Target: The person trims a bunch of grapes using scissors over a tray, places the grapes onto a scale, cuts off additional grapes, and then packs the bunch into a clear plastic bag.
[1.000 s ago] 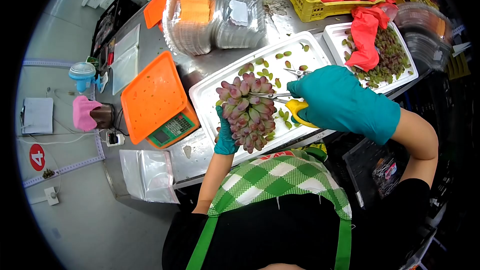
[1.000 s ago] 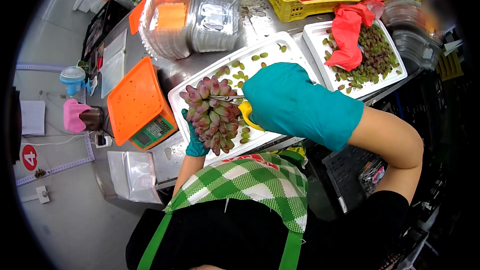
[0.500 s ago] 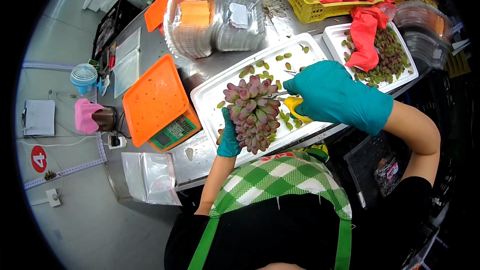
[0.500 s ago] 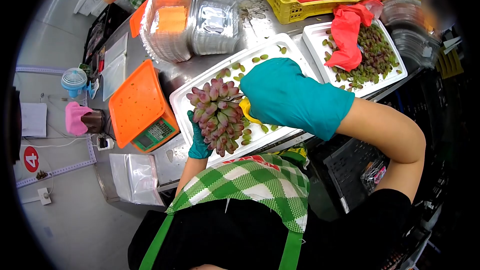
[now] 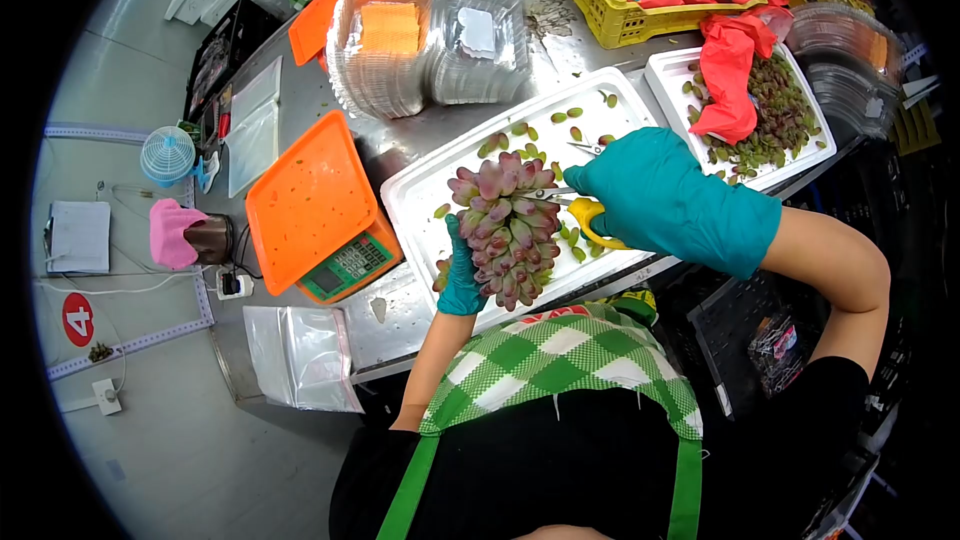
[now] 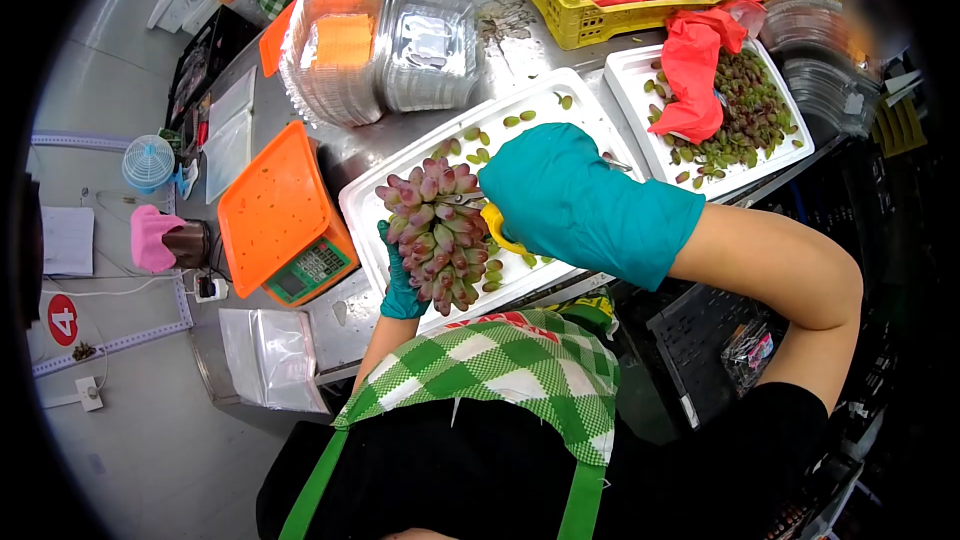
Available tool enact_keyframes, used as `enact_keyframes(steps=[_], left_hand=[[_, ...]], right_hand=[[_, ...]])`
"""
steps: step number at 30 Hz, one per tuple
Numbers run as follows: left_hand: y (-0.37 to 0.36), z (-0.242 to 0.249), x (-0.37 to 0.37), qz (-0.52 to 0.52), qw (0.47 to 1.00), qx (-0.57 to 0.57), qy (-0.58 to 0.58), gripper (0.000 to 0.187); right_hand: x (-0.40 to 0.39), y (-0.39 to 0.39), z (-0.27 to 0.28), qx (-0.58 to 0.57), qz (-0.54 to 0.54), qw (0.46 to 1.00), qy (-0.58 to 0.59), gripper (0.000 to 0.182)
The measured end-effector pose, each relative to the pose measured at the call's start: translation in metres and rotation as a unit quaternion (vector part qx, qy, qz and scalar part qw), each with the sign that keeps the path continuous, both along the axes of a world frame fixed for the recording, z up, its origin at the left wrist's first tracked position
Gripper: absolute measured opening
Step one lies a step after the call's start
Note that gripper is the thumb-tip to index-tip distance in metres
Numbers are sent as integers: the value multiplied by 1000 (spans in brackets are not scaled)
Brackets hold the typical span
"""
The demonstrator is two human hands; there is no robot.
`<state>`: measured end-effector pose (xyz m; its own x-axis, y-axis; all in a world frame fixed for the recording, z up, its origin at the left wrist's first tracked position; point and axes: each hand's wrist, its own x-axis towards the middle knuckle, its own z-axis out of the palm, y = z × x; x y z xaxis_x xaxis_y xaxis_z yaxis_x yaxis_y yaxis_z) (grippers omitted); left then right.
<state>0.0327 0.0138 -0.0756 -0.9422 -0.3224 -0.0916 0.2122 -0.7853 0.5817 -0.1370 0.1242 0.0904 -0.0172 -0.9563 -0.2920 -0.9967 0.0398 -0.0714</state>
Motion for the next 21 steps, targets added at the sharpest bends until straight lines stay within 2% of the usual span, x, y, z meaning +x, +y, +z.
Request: enact_keyframes(steps=[2, 5, 8, 11, 12, 15, 17, 20, 21], left_hand=[[1, 0, 2, -2, 1000, 0, -6, 75], [2, 3, 1, -6, 1000, 2, -16, 75], [1, 0, -1, -7, 999, 6, -31, 76], [-2, -8, -2, -15, 999, 25, -22, 76], [-3, -11, -2, -19, 999, 34, -14, 76], [-7, -21, -2, -50, 976, 164, 131, 73], [-5, -19, -3, -51, 964, 202, 168, 72], [-5, -17, 1, -52, 965, 196, 164, 72], [-4, -16, 3, -52, 969, 185, 152, 73]], right_hand=[[-2, 4, -9, -56, 32, 998, 9, 16], [0, 4, -10, -46, 40, 998, 5, 15], [4, 9, -23, -100, 42, 991, 84, 14], [1, 6, 4, -25, 53, 997, 49, 15], [1, 7, 5, -45, 47, 997, 39, 16], [1, 11, 5, -85, 26, 996, 18, 17], [2, 12, 1, -88, 4, 996, 15, 19], [3, 1, 12, 64, -50, 997, -1, 26], [1, 1, 11, 62, -51, 997, -20, 25]])
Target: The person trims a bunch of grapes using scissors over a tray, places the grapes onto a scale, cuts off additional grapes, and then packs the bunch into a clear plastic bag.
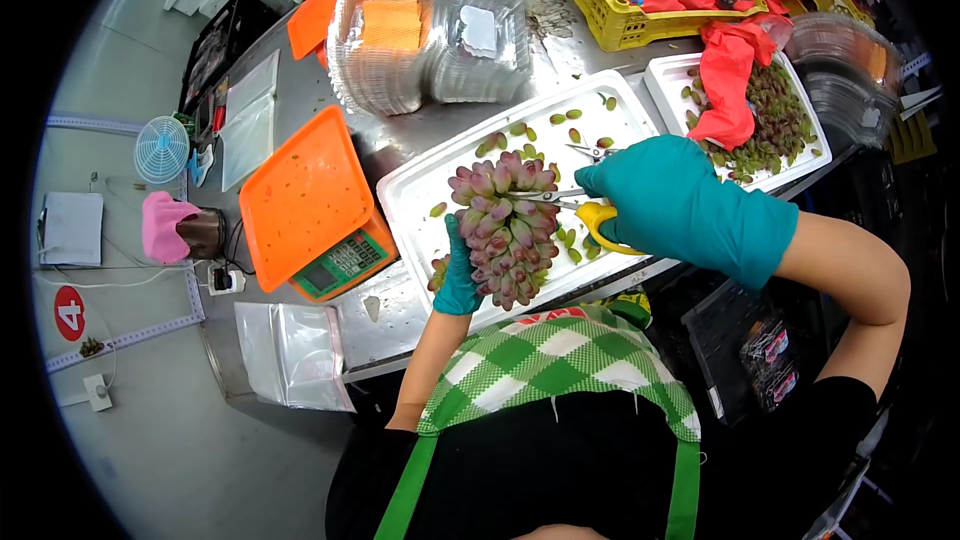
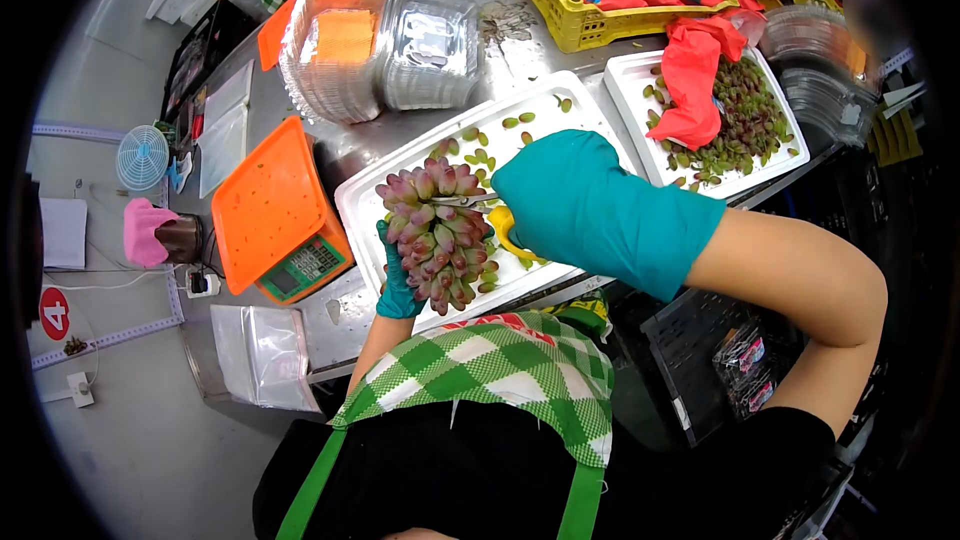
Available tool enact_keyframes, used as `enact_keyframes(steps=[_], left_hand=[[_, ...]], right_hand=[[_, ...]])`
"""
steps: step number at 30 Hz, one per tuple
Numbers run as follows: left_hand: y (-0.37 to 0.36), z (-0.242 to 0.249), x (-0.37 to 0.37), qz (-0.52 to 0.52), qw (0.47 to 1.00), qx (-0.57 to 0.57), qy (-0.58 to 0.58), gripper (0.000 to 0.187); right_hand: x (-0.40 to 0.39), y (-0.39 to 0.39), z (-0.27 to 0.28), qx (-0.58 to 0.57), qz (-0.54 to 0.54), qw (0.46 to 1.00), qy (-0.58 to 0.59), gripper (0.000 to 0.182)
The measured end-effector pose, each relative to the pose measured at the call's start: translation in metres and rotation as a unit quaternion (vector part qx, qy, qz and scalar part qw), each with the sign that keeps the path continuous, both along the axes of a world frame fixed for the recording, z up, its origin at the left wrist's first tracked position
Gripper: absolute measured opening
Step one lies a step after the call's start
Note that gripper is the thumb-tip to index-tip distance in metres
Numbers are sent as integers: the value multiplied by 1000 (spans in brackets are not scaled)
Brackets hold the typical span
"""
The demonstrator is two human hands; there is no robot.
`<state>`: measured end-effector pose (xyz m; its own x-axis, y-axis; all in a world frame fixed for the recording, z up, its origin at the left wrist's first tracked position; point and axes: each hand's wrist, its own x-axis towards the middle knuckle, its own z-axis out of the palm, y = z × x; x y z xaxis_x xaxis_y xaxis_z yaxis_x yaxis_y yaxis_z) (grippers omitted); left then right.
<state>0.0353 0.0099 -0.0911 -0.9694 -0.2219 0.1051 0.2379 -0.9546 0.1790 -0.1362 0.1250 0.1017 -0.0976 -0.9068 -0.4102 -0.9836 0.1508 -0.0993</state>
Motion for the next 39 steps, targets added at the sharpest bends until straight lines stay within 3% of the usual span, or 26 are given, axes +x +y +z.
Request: enact_keyframes(steps=[1, 3, 8, 11, 14, 23, 26, 32, 39], left_hand=[[2, 11, 2, 29, 977, -149, -153, 79], [3, 7, 2, 29, 971, -142, -190, 80], [3, -11, 6, 40, 983, -106, -143, 76], [6, 1, 5, 44, 967, -163, -189, 87], [3, -4, 3, 34, 972, -127, -194, 87], [8, 5, 11, 37, 961, -154, -228, 84], [7, -7, 16, 25, 966, -132, -219, 86], [3, -16, 19, 39, 967, -140, -209, 87], [1, -23, 14, 58, 973, -129, -183, 91]], right_hand=[[-2, 0, -2, -3, -2, 1000, -19, 26], [-4, -1, -3, 5, -9, 999, -49, 28], [-5, -3, -2, 41, -26, 995, -88, 30], [-7, 0, -6, 36, -32, 992, -118, 32], [-7, -2, -5, 63, -44, 992, -103, 43], [-6, 1, -7, 51, -33, 995, -81, 37], [-2, 3, -3, 56, -12, 998, -24, 30], [10, 9, -12, 4, -3, 1000, -17, 26], [19, 16, -33, -44, -93, 975, -197, 41]])
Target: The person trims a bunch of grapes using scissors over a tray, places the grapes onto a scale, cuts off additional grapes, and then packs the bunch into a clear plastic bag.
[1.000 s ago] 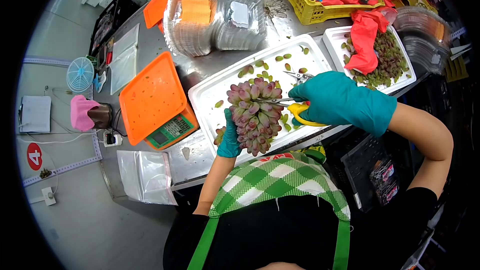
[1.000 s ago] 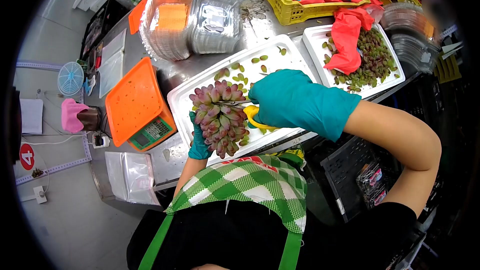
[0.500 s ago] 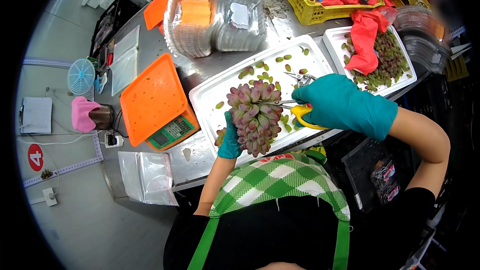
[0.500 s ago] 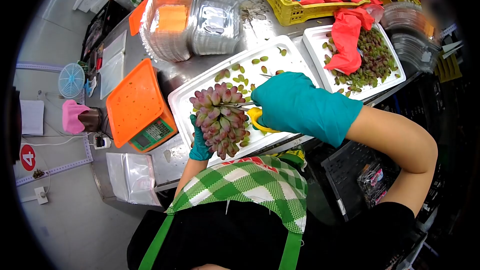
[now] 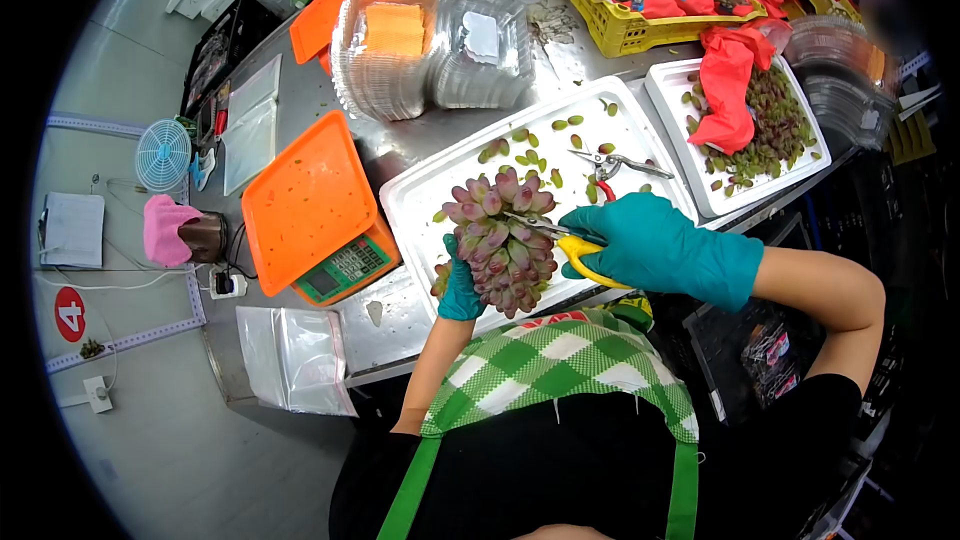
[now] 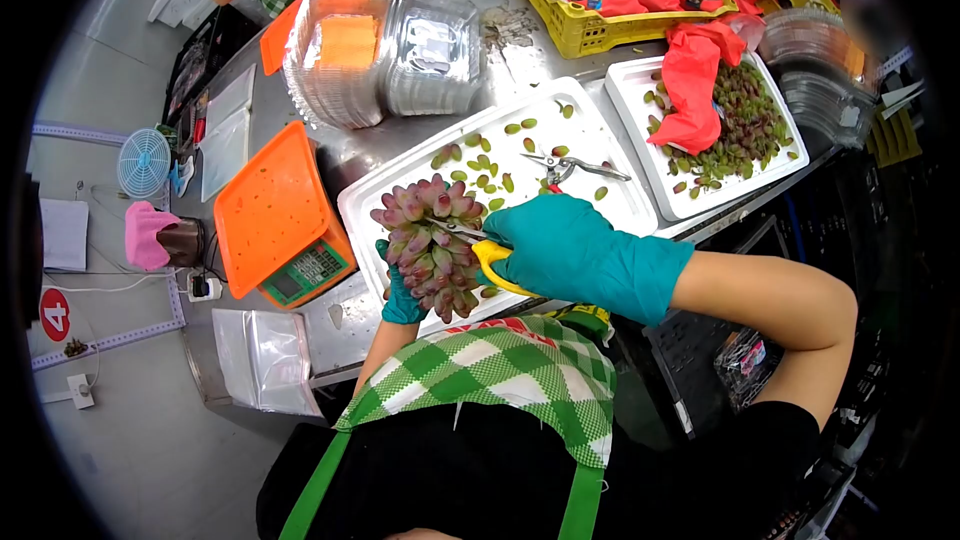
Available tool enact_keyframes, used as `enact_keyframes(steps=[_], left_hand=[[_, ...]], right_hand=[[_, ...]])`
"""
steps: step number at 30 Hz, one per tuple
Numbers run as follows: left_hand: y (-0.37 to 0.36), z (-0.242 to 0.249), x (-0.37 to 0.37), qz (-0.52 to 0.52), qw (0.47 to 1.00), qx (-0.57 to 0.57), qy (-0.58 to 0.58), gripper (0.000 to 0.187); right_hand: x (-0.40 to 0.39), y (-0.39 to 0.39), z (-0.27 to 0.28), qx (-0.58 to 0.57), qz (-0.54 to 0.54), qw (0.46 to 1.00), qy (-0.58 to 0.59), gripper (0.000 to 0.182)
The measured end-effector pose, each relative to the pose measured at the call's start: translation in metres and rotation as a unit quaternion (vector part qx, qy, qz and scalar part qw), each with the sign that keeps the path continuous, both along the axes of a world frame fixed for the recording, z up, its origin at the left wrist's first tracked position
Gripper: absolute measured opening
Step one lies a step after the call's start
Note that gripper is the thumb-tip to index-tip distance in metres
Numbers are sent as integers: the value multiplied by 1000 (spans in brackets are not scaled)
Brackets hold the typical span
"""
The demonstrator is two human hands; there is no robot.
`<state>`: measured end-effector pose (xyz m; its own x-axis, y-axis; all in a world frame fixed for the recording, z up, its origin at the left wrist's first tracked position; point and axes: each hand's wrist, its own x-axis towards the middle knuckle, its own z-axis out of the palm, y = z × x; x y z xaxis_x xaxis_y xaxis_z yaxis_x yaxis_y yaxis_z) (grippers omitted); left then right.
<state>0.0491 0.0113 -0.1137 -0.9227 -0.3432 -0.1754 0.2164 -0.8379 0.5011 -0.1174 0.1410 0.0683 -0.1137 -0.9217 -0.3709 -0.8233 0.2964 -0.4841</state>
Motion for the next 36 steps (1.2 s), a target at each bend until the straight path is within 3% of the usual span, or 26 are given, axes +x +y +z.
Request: enact_keyframes(steps=[3, 8, 15, 24, 27, 36], left_hand=[[-2, -5, 0, -2, 998, 20, 56, 93], [4, 17, -6, 2, 1000, -8, 27, 89], [-3, 7, -6, 4, 999, 13, 49, 72], [-2, 22, 1, 21, 999, -37, 32, 71], [-1, 25, 2, 34, 997, -59, 29, 71], [-3, 27, 5, 80, 989, -122, 34, 71]], right_hand=[[3, 1, -8, 9, -39, 998, -54, 43], [2, -2, 0, 33, -4, 999, -2, 40], [2, 0, 16, 62, 26, 996, 64, 33], [4, 16, 16, -65, 64, 992, 81, 25], [10, 15, 19, -7, 52, 993, 107, 28], [19, 15, 9, -98, 34, 983, 153, 36]])
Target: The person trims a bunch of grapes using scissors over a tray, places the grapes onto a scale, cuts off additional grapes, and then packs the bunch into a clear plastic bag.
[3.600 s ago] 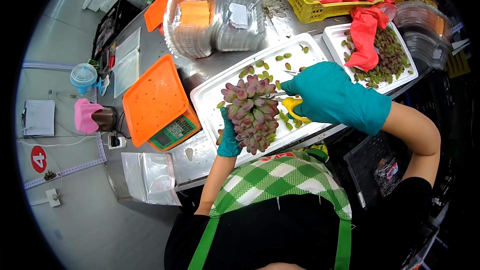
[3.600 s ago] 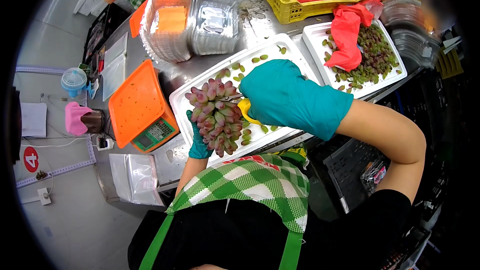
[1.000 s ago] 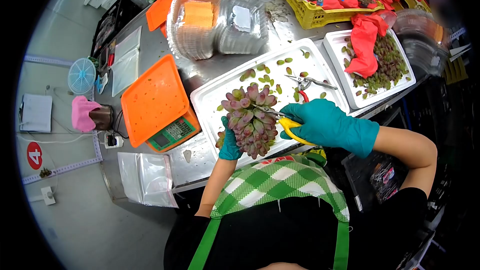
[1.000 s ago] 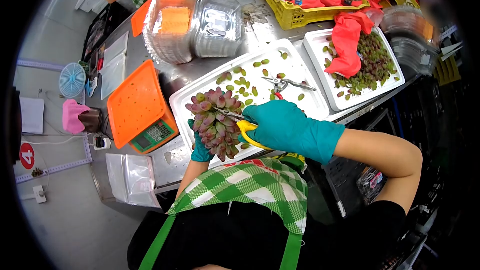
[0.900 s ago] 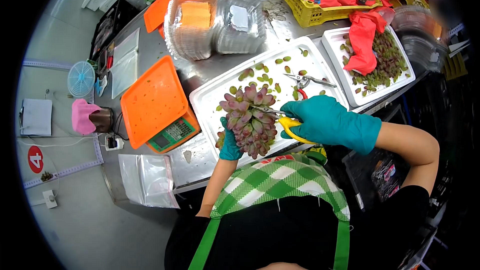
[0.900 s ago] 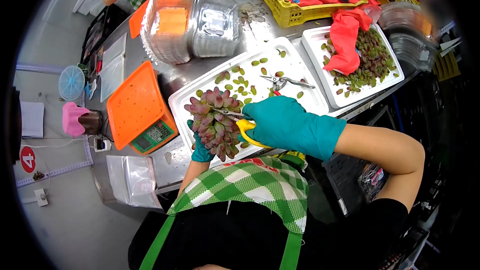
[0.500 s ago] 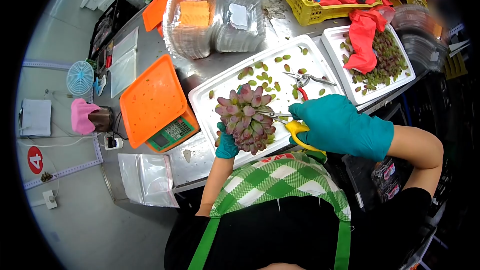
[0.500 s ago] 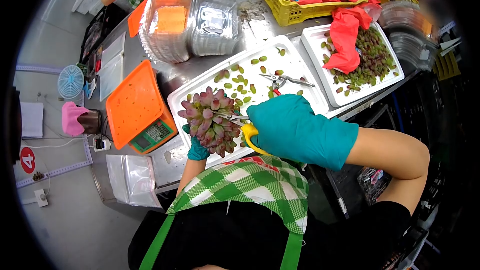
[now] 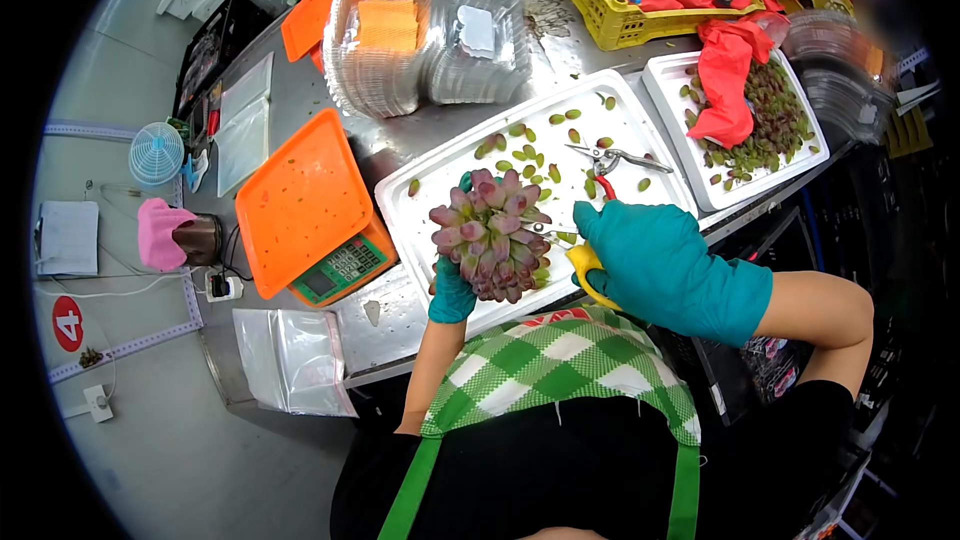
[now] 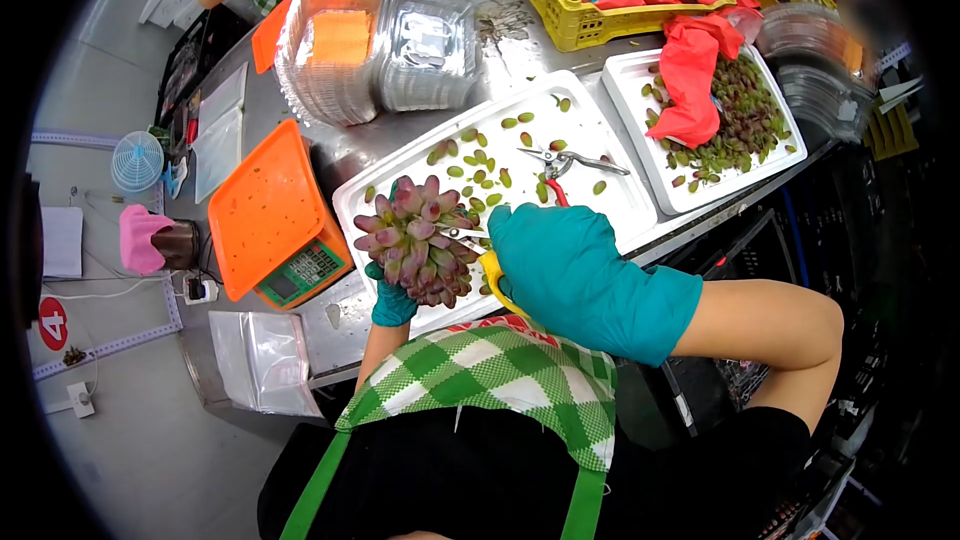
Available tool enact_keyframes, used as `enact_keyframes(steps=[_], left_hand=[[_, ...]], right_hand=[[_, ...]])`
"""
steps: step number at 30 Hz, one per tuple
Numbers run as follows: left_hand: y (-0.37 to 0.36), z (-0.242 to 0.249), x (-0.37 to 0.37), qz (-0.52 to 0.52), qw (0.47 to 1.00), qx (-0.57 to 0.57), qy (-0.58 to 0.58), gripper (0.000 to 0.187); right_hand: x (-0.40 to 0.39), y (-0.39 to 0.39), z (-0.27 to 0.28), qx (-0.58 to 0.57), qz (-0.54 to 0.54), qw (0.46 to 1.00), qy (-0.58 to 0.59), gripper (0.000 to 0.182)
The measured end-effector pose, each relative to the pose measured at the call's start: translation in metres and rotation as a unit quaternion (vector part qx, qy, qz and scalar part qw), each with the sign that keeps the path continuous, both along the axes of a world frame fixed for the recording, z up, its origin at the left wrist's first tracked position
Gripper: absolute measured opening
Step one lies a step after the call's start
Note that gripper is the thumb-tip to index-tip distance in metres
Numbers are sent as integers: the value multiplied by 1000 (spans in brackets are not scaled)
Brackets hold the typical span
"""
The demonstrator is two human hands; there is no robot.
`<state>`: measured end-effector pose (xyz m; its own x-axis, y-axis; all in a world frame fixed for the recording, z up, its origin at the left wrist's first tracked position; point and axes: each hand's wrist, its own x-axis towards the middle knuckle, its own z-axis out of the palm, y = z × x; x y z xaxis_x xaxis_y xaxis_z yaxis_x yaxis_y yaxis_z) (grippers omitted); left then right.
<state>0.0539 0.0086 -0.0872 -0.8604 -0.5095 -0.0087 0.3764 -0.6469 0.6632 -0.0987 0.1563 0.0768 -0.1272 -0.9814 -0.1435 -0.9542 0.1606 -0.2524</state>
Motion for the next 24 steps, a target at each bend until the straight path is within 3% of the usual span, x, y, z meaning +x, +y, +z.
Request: enact_keyframes(steps=[8, 17, 24], left_hand=[[-3, -5, 3, 26, 999, -30, 4, 69], [-6, -16, 7, -21, 997, 71, 27, 63], [-21, -58, 12, -44, 993, -10, -112, 46]], right_hand=[[0, -1, -4, 43, 5, 999, 9, 44], [-9, -1, 2, 15, 25, 1000, -2, 48], [-16, -16, 18, 102, 12, 985, -141, 36]])
